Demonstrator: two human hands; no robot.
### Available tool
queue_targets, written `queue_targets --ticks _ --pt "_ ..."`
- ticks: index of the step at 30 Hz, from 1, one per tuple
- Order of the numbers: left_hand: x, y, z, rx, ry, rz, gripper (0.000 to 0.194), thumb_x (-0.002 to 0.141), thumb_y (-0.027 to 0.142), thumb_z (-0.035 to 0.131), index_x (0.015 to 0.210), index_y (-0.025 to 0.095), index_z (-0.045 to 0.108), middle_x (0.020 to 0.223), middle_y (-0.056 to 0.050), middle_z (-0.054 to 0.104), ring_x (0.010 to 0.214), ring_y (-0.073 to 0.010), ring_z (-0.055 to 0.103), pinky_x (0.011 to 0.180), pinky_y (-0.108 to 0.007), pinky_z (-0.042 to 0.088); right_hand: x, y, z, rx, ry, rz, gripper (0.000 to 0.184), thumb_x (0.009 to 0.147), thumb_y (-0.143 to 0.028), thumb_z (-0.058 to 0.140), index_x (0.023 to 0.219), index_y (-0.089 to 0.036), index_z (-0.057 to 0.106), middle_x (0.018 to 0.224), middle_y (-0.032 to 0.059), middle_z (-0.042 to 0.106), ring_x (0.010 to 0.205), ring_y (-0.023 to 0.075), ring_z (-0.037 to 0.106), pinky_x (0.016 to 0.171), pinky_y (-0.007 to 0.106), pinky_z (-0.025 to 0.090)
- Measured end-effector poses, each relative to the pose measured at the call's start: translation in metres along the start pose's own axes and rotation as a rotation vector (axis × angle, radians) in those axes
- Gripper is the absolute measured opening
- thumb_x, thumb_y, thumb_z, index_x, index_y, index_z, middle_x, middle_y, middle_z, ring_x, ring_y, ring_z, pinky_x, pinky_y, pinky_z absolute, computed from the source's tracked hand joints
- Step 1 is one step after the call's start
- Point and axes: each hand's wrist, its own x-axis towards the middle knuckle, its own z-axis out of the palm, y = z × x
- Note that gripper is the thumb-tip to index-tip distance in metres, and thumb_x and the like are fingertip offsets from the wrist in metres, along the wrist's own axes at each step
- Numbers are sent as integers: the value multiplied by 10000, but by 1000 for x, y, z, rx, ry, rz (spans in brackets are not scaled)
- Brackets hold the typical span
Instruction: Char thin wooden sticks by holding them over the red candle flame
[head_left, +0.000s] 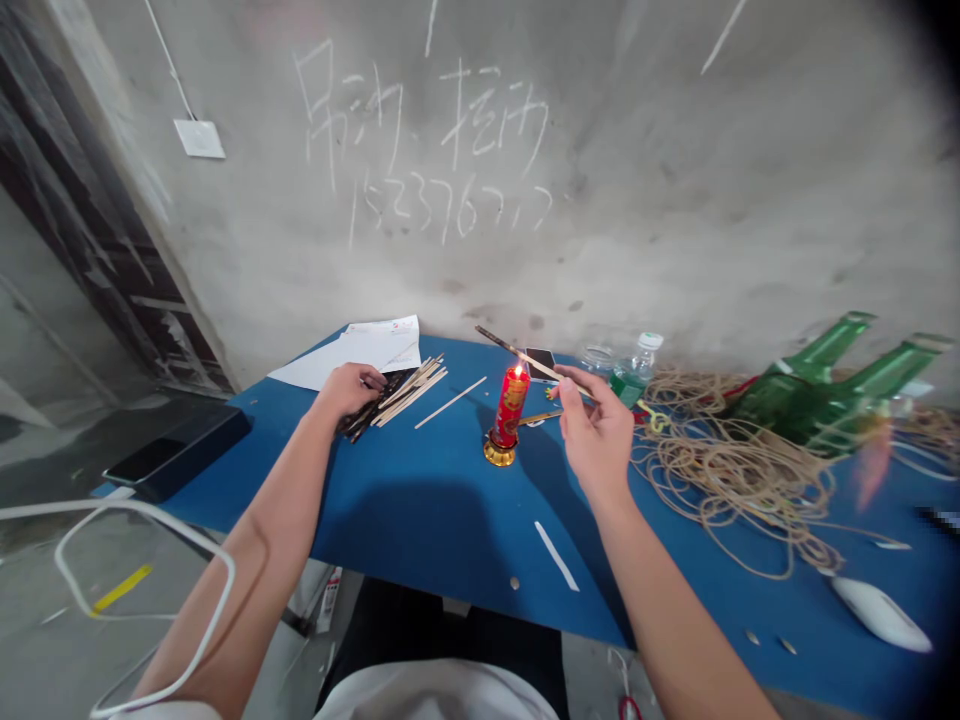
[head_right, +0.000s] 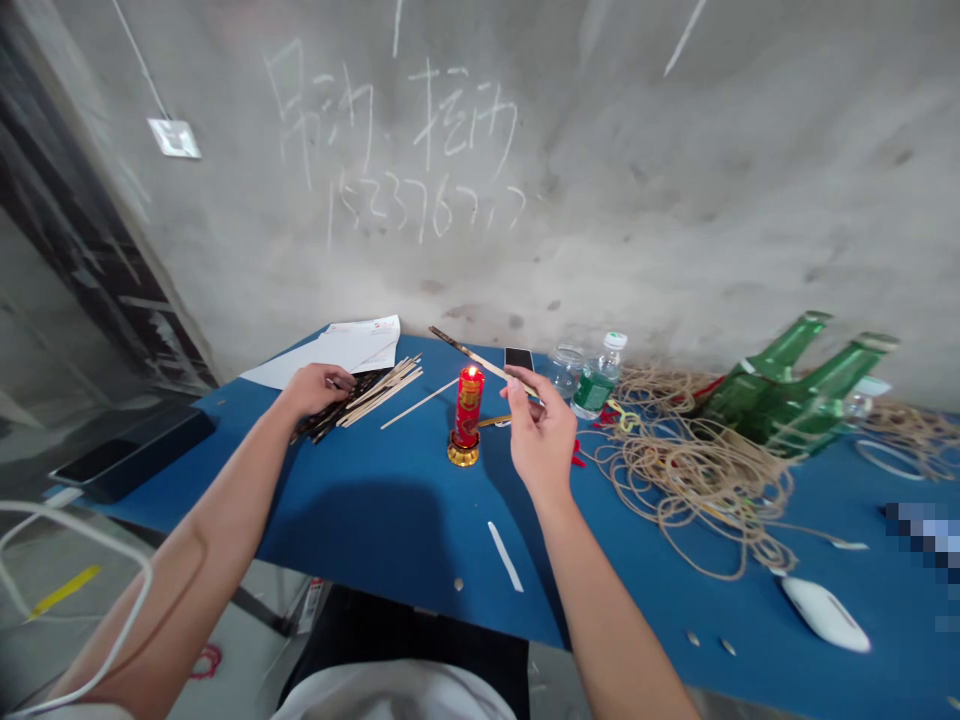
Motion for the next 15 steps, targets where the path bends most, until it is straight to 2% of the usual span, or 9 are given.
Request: queue_targets --ticks 4,11,15 --pt "1 -1 1 65 81 -36 315 665 219 750 970 235 827 959 -52 827 905 -252 764 892 -332 573 0 0 0 -1 7 2 378 986 -498 599 1217 -237 748 1014 92 758 701 180 688 518 288 516" --pt "3 -5 10 20 -46 -23 352 716 309 757 1052 231 829 1067 -60 824 1032 -258 763 939 -303 555 0 1 0 21 4 30 361 986 -480 621 1208 -223 746 1038 95 762 713 180 696 502 267 497" --pt "2 -2 12 18 -58 -12 336 743 306 758 1068 252 827 1093 -53 821 1046 -263 761 945 -308 554 1 0 0 42 -1 61 355 973 -477 650 1198 -222 754 990 82 757 598 144 630 455 251 439"
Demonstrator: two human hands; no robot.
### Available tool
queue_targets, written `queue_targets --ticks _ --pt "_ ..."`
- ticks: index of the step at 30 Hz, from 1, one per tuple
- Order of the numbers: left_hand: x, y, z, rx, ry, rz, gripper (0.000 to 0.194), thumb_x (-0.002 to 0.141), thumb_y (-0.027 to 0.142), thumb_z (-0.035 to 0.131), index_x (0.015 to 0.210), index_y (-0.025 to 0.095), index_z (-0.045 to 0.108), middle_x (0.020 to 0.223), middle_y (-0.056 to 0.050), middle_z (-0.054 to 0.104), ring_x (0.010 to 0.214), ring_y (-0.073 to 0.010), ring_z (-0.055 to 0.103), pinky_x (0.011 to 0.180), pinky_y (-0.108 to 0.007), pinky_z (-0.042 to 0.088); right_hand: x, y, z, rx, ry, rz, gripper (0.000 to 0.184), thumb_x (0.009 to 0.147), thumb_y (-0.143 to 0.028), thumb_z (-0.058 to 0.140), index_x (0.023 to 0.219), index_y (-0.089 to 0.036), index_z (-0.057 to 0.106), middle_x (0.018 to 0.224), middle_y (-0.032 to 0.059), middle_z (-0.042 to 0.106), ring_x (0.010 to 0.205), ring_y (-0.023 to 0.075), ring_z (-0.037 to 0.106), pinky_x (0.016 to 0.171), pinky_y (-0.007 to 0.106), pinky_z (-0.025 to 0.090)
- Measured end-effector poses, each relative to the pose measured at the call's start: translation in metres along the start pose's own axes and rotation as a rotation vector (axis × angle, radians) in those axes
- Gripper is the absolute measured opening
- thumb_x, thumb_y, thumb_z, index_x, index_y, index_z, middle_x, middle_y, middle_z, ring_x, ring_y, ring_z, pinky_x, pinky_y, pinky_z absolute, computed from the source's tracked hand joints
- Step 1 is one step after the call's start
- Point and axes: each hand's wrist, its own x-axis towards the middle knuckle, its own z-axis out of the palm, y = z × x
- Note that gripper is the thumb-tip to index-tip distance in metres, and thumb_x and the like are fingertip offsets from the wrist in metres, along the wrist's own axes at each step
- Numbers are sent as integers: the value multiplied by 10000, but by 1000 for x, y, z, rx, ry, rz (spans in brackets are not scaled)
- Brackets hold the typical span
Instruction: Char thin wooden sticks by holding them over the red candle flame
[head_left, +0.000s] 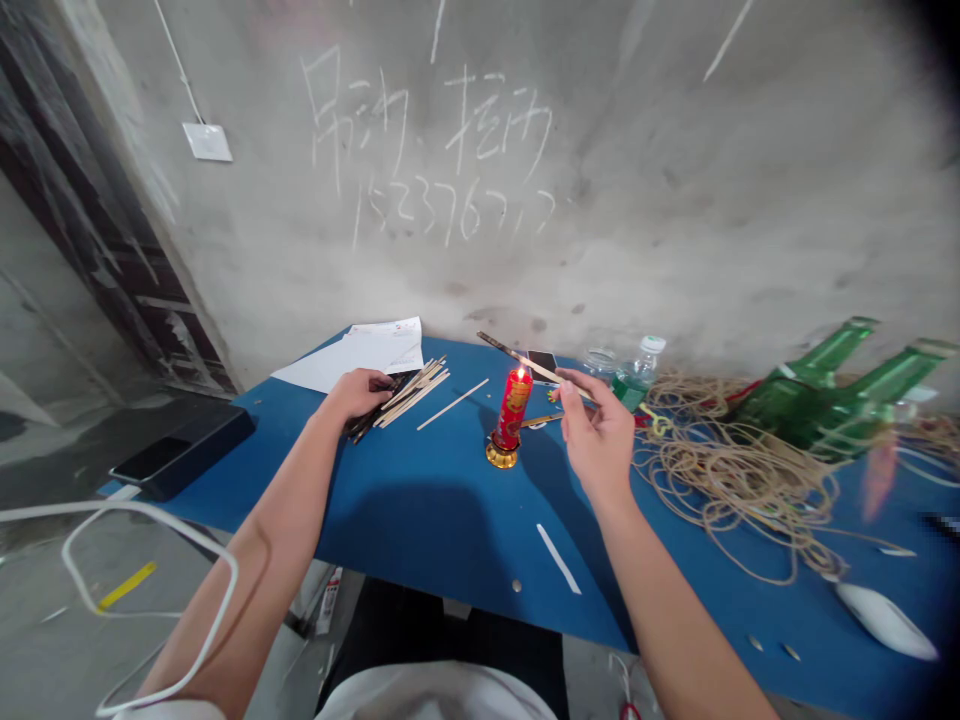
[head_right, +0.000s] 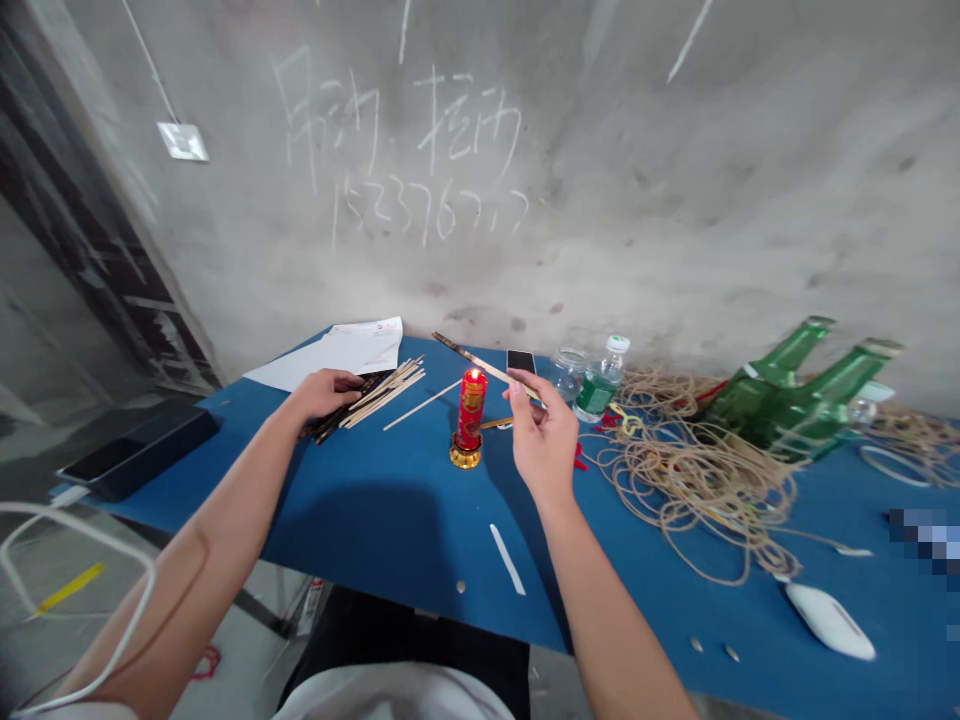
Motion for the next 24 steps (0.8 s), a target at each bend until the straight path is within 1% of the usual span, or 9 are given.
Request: queue_targets --ticks 4,6,9,11,13,16,18,21,24 --pt "-5 18 -1 66 112 33 266 807 304 725 1042 241 832 1089 -66 819 1061 -280 751 962 -334 546 0 0 1 14 -20 29 361 967 -481 661 1201 -224 759 965 70 758 468 88 491 420 244 389" --pt "-9 29 -1 58 165 58 269 837 307 702 1064 242 829 1081 -61 820 1047 -272 748 974 -338 541 -1 0 1 8 -33 35 366 969 -482 655 1207 -222 755 979 75 765 458 82 475 418 243 389" --pt "-12 42 1 20 205 103 272 871 343 663 1062 243 829 1050 -50 821 1010 -257 746 948 -334 544 -1 1 1 -8 -40 37 376 971 -485 646 1213 -218 753 967 76 767 453 81 474 413 238 387" --pt "-13 45 4 4 195 124 273 879 366 650 1037 240 833 1029 -48 821 976 -252 746 920 -332 545 0 1 1 -12 -43 40 374 970 -482 647 1213 -218 753 951 72 764 454 81 473 414 238 388" --pt "-13 46 7 11 152 134 278 878 382 649 1030 241 835 1006 -47 820 941 -252 744 898 -338 542 0 1 1 -10 -42 43 367 967 -475 651 1209 -219 755 953 71 763 458 80 472 420 241 388" --pt "-13 47 12 40 85 109 284 871 401 662 1035 246 836 963 -45 815 903 -257 738 855 -350 536 -1 0 1 -6 -44 52 362 964 -471 654 1207 -224 757 957 68 758 463 77 466 422 245 383" --pt "-13 48 14 45 63 94 285 869 406 667 1039 251 836 943 -44 812 888 -257 736 835 -350 534 -1 0 2 -8 -47 51 359 962 -478 655 1198 -228 760 937 59 750 464 76 467 419 245 383" --pt "-14 51 16 32 58 123 296 879 422 654 1049 262 835 914 -35 807 869 -250 734 830 -347 535 -2 -1 2 -7 -50 49 365 967 -493 650 1205 -232 745 935 55 745 454 75 468 405 242 376" --pt "-14 55 18 -31 79 174 310 888 445 643 1056 267 832 973 -29 812 905 -248 738 864 -350 539 -2 -1 3 3 -49 45 385 985 -496 628 1249 -227 706 975 69 756 442 72 468 394 235 379"
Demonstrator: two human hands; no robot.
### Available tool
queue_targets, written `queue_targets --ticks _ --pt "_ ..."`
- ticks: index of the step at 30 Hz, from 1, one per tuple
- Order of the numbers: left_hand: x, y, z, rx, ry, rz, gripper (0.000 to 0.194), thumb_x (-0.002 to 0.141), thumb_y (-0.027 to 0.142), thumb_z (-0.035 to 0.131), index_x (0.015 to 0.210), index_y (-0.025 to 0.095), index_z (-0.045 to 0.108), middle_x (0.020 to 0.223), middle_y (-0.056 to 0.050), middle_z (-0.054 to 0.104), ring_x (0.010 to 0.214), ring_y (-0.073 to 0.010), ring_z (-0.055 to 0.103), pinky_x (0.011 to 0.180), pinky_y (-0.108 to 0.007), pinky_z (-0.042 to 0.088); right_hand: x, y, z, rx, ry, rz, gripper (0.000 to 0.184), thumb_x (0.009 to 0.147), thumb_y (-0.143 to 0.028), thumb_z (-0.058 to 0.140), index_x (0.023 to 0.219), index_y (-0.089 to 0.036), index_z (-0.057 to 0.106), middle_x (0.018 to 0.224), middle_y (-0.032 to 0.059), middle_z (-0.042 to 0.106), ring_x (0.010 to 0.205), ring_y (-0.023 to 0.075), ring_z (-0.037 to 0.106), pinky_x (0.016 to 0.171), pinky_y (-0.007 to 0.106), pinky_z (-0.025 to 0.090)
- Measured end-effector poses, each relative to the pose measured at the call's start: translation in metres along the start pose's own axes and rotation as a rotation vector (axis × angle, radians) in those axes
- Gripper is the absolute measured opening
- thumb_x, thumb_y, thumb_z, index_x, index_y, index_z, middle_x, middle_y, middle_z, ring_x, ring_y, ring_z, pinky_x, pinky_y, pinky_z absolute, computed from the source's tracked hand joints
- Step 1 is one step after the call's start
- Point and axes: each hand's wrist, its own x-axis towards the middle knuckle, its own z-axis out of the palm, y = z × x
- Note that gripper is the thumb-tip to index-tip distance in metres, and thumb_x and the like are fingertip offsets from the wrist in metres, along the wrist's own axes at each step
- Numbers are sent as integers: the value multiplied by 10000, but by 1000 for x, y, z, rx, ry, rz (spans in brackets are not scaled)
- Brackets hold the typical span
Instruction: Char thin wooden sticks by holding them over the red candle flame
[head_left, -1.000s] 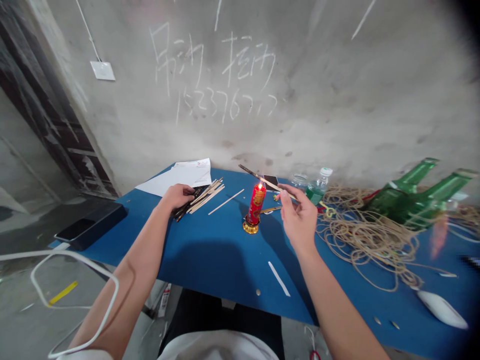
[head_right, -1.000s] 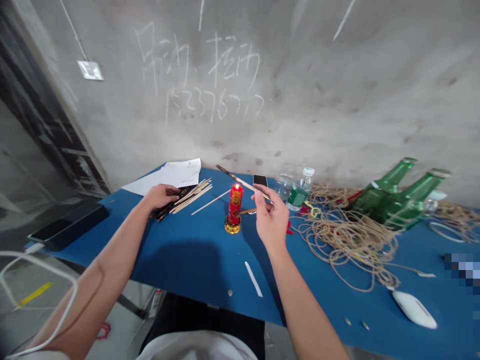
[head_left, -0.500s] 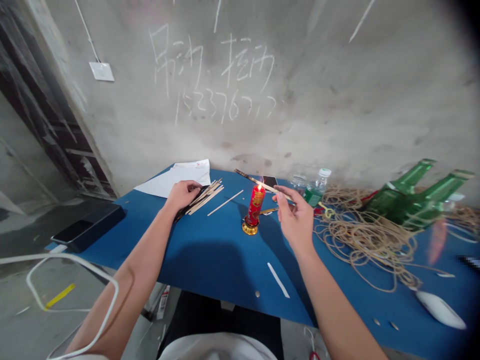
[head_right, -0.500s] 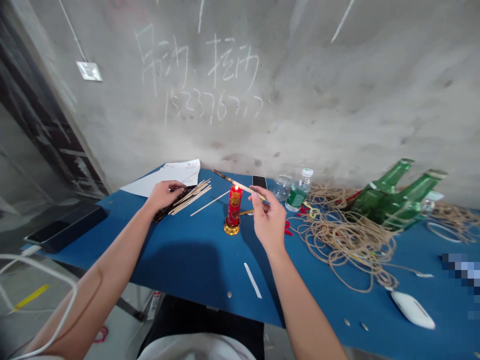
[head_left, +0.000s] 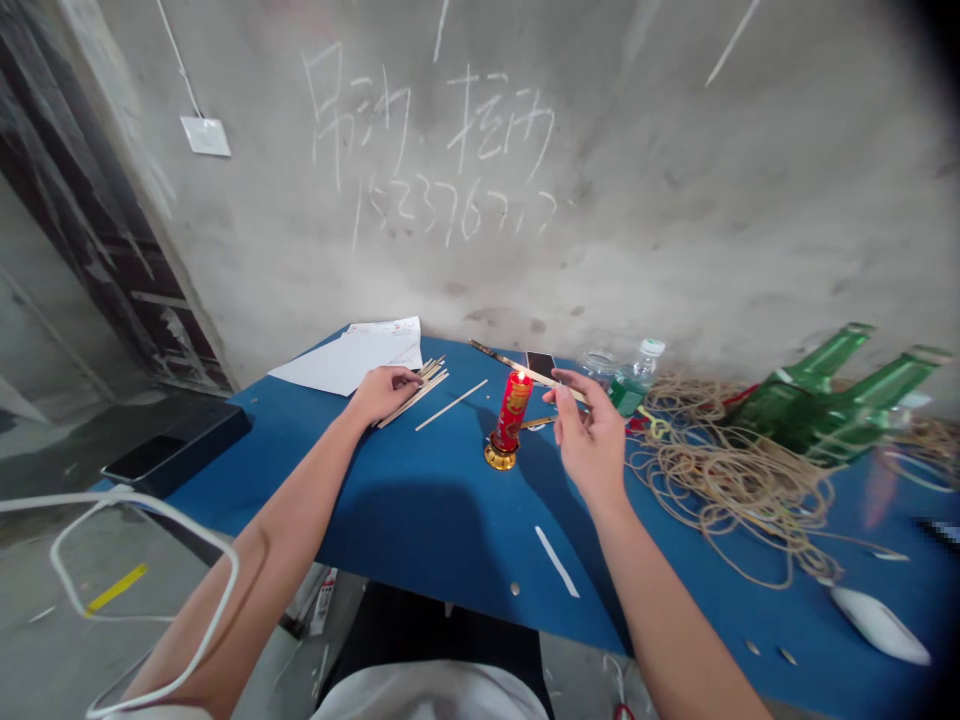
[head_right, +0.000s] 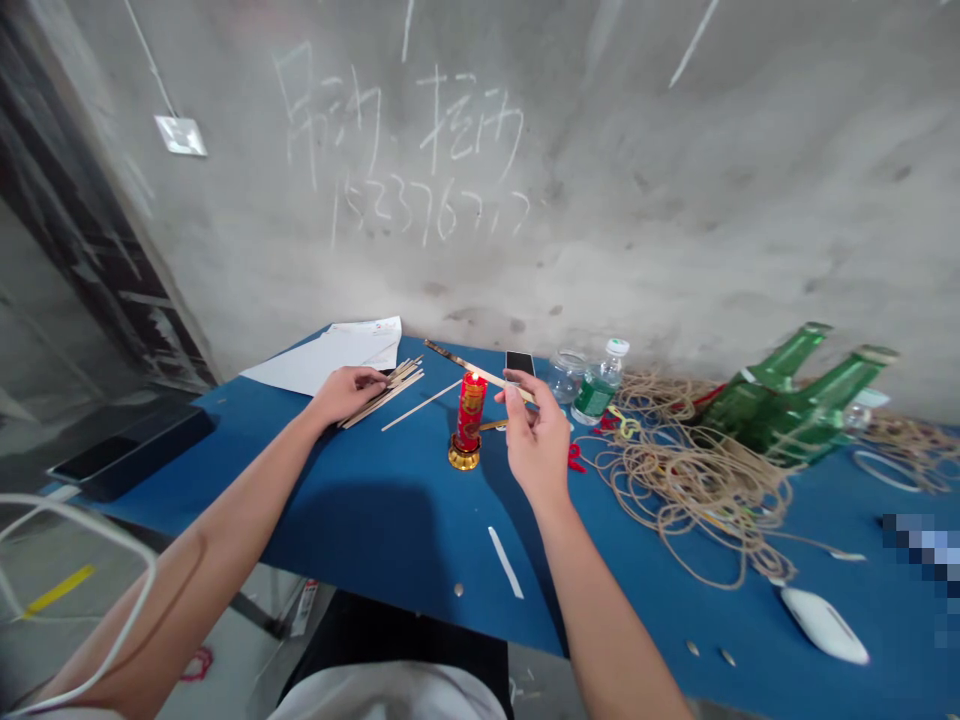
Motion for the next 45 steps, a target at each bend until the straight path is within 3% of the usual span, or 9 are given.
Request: queue_targets --ticks 4,9,15,19,26,32,38,45 --pt "0 4 3 -115 28 41 297 895 435 643 1044 253 826 1079 -30 813 986 -250 736 934 -350 538 0 0 0 11 11 -21 386 990 -500 624 1246 -217 690 976 76 756 439 67 464 391 225 383" --pt "-4 14 1 -183 74 58 338 909 476 647 1066 222 806 1068 -47 810 934 -239 728 897 -347 548 0 -1 1 14 12 -8 381 975 -512 642 1194 -208 710 909 56 740 432 66 461 387 224 378" --pt "-15 51 -2 -366 60 132 517 933 547 635 1323 214 701 1214 -96 761 948 -219 705 807 -319 558 0 1 1 -4 8 -2 392 950 -528 669 1180 -218 735 907 51 737 460 76 466 402 225 368" --pt "-18 73 5 -515 83 220 529 968 517 616 1411 228 636 1303 -118 718 1047 -224 694 864 -329 561 0 3 0 -32 4 -6 394 951 -529 662 1185 -222 745 890 52 738 463 85 468 411 235 371" --pt "-14 85 18 -667 130 335 447 940 444 703 1339 242 691 1130 -93 760 988 -216 708 868 -344 567 1 -2 -2 -133 -3 -43 359 979 -495 639 1192 -228 749 894 52 749 487 96 484 442 241 368" --pt "-17 93 16 -762 250 299 309 898 426 761 1103 196 759 1094 -98 772 975 -206 710 826 -308 553 1 -4 -2 -155 -11 -85 348 986 -480 637 1188 -223 756 903 58 753 515 114 538 455 250 380" --pt "-16 94 17 -848 326 219 335 849 472 804 1004 177 761 983 -80 776 848 -167 693 786 -288 552 2 -3 0 -79 44 -96 349 953 -475 691 1191 -226 749 1089 94 763 787 189 722 573 263 514" --pt "-16 95 19 -1004 328 65 417 782 525 847 988 173 759 864 -66 762 715 -138 670 632 -244 525 6 -3 -1 9 106 -66 338 948 -481 694 1131 -205 757 942 63 772 458 86 498 424 254 413"
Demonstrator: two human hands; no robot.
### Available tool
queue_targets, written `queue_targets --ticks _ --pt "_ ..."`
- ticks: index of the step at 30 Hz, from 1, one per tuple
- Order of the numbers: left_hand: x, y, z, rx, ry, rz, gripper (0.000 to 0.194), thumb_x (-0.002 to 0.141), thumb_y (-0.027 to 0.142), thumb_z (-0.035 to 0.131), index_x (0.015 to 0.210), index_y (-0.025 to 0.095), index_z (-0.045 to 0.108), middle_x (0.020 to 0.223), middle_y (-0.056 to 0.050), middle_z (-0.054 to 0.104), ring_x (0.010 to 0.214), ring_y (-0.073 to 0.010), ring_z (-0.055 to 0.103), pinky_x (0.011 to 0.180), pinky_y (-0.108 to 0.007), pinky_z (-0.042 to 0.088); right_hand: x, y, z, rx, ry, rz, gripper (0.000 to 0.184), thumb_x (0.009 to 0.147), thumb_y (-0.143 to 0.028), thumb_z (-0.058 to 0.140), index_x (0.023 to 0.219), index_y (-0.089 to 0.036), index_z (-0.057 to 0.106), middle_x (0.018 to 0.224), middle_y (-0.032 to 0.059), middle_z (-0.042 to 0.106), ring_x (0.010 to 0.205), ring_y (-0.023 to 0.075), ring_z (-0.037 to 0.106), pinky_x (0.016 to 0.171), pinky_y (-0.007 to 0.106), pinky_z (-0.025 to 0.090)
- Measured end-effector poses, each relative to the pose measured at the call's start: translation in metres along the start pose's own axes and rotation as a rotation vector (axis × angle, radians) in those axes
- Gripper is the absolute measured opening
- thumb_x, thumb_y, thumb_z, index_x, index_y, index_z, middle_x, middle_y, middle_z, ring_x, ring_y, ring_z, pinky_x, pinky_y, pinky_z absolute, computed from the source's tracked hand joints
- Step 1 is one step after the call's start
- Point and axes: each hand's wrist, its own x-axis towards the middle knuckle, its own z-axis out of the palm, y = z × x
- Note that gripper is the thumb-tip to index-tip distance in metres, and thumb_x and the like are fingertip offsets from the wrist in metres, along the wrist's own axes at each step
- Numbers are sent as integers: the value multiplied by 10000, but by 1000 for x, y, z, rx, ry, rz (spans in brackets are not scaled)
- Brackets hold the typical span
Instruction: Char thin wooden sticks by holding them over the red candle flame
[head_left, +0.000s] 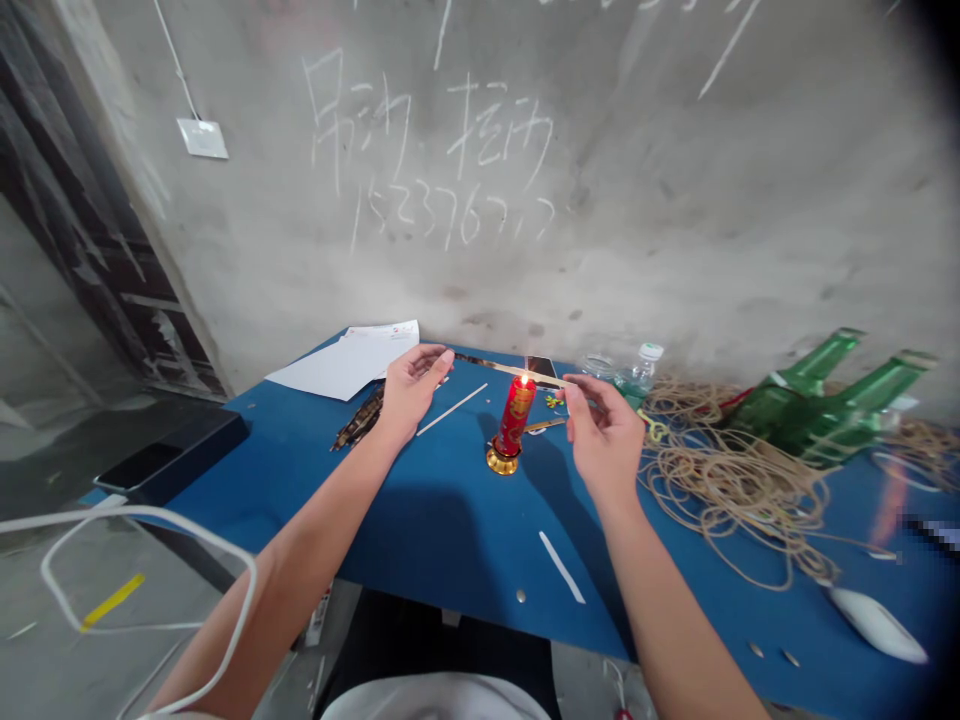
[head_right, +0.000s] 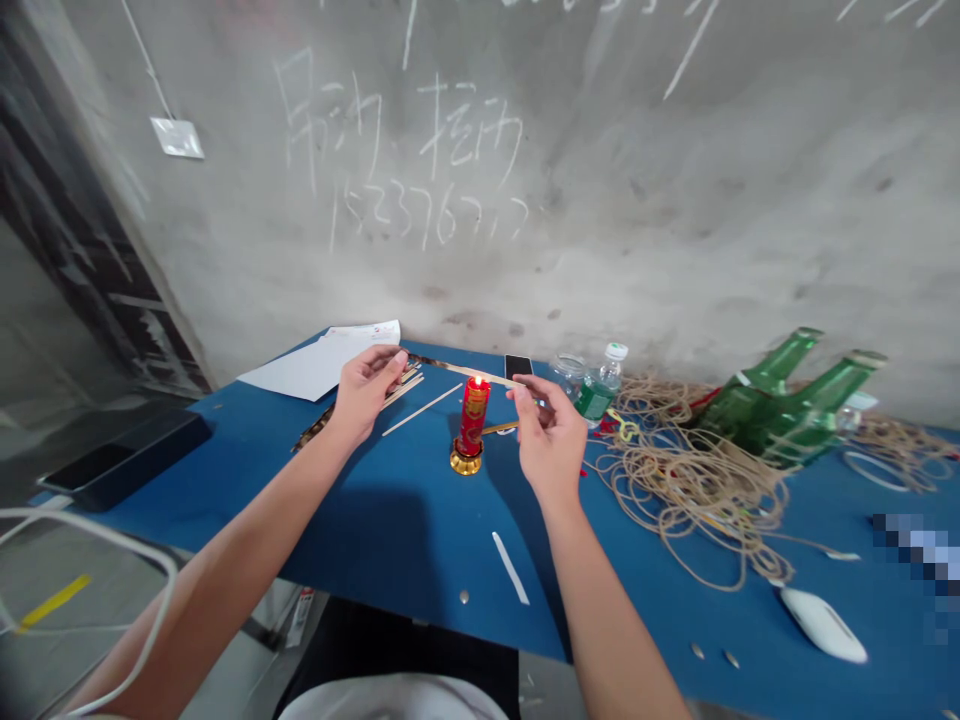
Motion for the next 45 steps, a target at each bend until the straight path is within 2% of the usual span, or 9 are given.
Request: queue_targets --ticks 5,8,13,18,24,30,37,45 --pt "-1 0 0 16 0 11 397 798 511 838 1015 182 790 888 -74 783 774 -154 707 678 -249 550 -1 -3 1 56 7 0 312 953 -440 695 1155 -210 756 979 66 778 453 73 494 430 256 435" --pt "-2 -1 0 68 -11 68 413 811 518 824 1050 182 808 923 -92 800 838 -194 740 742 -292 583 -1 -3 2 109 31 16 323 944 -416 713 1200 -224 760 953 57 779 450 68 492 429 254 432" --pt "-3 -4 -1 129 8 132 427 809 511 826 1071 174 819 978 -106 813 875 -232 763 835 -362 613 -1 2 1 185 24 84 324 915 -444 742 1151 -227 790 984 75 786 451 64 508 409 252 399" --pt "-4 -5 -2 154 13 158 373 835 495 808 1043 185 828 907 -86 806 816 -217 763 807 -342 620 0 3 -1 181 -7 113 412 898 -469 746 1242 -243 776 1091 106 787 464 75 532 394 259 391" --pt "-6 -6 -2 202 25 163 372 858 505 780 1054 193 824 858 -73 796 795 -206 752 776 -319 610 -1 4 -2 132 -8 93 426 923 -474 715 1285 -256 773 1118 104 788 475 79 525 427 270 412" --pt "-8 -4 -3 252 -17 134 428 915 546 698 1129 194 816 857 -87 790 814 -207 731 730 -304 582 0 4 -2 84 53 91 410 928 -484 712 1251 -243 790 1100 103 793 456 63 454 414 263 376" --pt "-10 -4 -2 294 -86 138 467 954 542 652 1231 192 788 869 -85 783 779 -184 692 684 -272 527 1 5 -3 60 90 97 386 937 -476 699 1228 -243 798 1048 91 797 449 62 435 402 259 366" --pt "-10 -3 -4 305 -80 133 444 974 537 620 1172 186 804 870 -76 773 752 -171 659 676 -266 511 1 6 -3 60 73 96 414 933 -488 695 1237 -224 790 1086 104 794 453 62 449 407 256 386"
